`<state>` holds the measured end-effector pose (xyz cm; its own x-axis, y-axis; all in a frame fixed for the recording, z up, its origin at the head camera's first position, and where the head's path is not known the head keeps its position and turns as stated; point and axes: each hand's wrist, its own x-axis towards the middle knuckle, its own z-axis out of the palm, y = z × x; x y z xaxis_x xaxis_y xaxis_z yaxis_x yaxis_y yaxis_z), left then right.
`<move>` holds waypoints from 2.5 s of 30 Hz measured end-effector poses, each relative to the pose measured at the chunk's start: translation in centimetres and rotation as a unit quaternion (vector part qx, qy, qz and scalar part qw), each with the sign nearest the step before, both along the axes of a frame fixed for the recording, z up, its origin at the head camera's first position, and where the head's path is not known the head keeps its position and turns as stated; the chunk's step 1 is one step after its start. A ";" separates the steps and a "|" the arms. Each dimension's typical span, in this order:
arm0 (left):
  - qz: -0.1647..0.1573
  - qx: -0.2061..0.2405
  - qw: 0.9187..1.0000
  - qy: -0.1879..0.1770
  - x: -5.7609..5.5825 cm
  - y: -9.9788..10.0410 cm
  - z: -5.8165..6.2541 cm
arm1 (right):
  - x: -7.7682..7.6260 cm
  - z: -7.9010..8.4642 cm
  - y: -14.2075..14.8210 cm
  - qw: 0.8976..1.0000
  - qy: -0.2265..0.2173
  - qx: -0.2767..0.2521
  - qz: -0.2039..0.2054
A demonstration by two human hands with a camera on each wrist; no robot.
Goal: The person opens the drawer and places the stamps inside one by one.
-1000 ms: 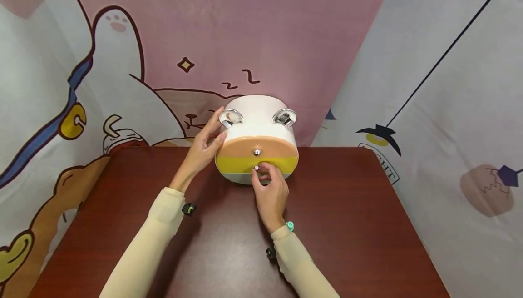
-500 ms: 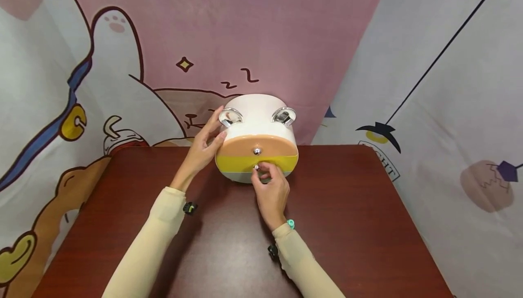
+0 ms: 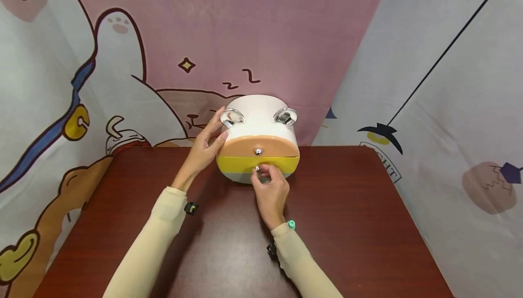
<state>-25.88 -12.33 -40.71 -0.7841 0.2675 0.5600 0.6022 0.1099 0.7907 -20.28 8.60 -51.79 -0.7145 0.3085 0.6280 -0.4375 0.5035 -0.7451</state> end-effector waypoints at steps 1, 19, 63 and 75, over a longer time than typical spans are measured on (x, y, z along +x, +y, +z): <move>-0.001 0.000 1.000 -0.001 0.0 0.0 0.0 | 0.1 0.0 0.0 1.000 0.003 -0.003 0.003; 0.005 -0.009 1.000 -0.016 0.1 0.1 0.1 | 3.2 0.0 0.4 1.000 -0.014 0.002 0.015; -0.002 -0.002 0.999 -0.033 0.2 0.1 0.0 | 8.9 -0.4 1.0 0.998 0.003 0.064 -0.025; -0.007 0.001 1.000 -0.027 0.1 0.2 0.0 | 9.8 -0.4 0.9 0.998 -0.008 0.059 -0.022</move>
